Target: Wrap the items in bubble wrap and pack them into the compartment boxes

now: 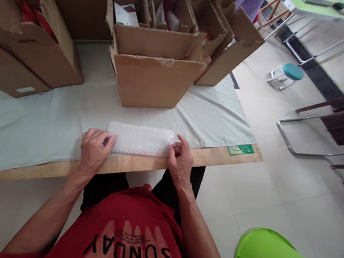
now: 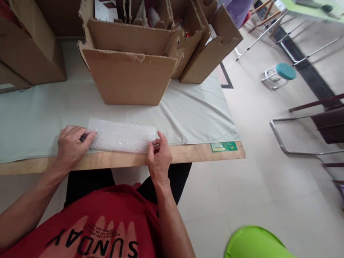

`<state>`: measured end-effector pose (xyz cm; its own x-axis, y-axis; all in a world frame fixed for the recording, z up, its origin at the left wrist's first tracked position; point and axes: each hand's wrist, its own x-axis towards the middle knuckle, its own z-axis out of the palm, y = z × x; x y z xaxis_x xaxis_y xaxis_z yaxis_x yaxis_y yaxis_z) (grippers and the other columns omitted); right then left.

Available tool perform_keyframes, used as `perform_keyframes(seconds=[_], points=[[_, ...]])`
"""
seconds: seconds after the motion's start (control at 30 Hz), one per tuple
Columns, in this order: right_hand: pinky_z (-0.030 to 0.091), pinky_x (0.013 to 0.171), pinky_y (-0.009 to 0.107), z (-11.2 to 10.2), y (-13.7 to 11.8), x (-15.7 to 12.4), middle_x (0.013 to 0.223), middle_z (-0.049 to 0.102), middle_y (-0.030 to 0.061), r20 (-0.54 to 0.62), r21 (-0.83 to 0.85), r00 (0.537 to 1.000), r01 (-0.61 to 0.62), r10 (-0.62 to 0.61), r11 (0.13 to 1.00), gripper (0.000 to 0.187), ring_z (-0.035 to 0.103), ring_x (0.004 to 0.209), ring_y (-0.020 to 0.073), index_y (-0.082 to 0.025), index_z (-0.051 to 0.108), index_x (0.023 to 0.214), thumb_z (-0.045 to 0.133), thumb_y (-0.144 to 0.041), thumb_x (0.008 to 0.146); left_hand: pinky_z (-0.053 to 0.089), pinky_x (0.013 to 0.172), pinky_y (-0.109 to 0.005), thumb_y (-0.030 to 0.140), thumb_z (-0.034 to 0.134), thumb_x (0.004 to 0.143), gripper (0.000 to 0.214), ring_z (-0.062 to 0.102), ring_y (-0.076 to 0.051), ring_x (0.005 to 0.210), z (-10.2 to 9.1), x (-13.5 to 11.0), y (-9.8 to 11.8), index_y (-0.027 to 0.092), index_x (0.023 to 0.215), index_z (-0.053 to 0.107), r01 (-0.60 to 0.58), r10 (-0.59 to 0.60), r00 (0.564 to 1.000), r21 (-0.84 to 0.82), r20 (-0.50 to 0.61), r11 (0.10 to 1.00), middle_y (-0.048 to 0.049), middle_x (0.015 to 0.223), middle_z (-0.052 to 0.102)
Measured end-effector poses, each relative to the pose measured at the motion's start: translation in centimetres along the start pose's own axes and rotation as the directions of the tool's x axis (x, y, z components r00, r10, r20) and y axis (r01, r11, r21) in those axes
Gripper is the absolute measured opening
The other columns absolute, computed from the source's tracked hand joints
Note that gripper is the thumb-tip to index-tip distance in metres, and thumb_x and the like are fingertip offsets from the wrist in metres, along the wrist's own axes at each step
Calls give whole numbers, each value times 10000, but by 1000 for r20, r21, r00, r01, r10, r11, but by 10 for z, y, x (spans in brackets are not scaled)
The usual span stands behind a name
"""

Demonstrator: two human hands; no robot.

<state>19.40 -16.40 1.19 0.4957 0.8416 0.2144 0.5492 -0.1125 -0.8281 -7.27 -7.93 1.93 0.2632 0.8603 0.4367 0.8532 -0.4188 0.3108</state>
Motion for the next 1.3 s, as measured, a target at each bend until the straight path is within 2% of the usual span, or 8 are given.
perform_keyframes(seconds=[0.37,0.67,0.8,0.9,1.0,1.1,1.2,1.3], points=[[489,721,325,3,-8,11,882,706,35,38,-261,998,-32,43,965,485,613,656,158,-158,588,1336,542,-304,876,410,808,-392,360,635,902,242,570,-282,853,5,-4,0,216,708,625,71,-70,997,66,-13,995,-82,787,693],[482,732,332,6,-6,8,872,717,55,43,-346,999,1,15,938,501,638,712,189,-147,586,1349,483,-288,879,441,985,-528,414,638,888,479,582,-350,1089,4,-3,2,126,1271,629,208,-208,978,-33,12,978,-178,1112,657],[483,725,329,8,-7,8,873,720,51,34,-349,999,4,8,937,490,637,713,191,-154,595,1334,492,-288,874,391,1102,-554,386,597,944,483,508,-378,1320,-5,-4,24,108,1338,597,94,-95,995,-46,-27,994,-245,1383,561],[488,724,332,9,-6,8,868,718,51,39,-356,999,5,10,934,486,640,714,193,-150,593,1336,496,-284,880,290,1201,-573,310,522,992,390,378,-358,1482,-9,-4,52,169,1343,618,-136,143,983,-62,116,989,-194,1544,483],[503,728,340,5,-4,9,856,714,53,63,-356,998,15,8,934,477,647,717,199,-143,587,1341,495,-282,894,191,1234,-644,340,493,1015,442,310,-351,1536,-4,-6,74,223,1434,566,-277,290,888,-87,357,957,-156,1611,434],[528,802,388,-2,-5,7,1048,727,125,46,-399,995,100,-89,912,436,678,868,239,-140,599,1317,497,-285,918,144,1217,-720,436,467,1024,542,257,-376,1559,4,-9,80,223,1523,473,-287,280,815,-66,507,956,-170,1656,354],[484,992,483,-3,-18,0,1415,594,200,41,-471,960,263,-276,842,397,598,1230,315,-156,613,1308,515,-312,956,116,1217,-737,472,464,1021,586,213,-378,1573,8,-11,77,247,1560,414,-282,263,799,-50,541,958,-152,1684,299],[417,1108,468,12,-42,-8,1568,488,134,303,-395,883,459,-359,795,428,461,1426,288,-221,564,1414,473,-343,1014,94,1219,-742,432,498,1008,602,195,-389,1575,8,-13,75,278,1577,379,-287,285,800,-81,528,955,-138,1686,301]])
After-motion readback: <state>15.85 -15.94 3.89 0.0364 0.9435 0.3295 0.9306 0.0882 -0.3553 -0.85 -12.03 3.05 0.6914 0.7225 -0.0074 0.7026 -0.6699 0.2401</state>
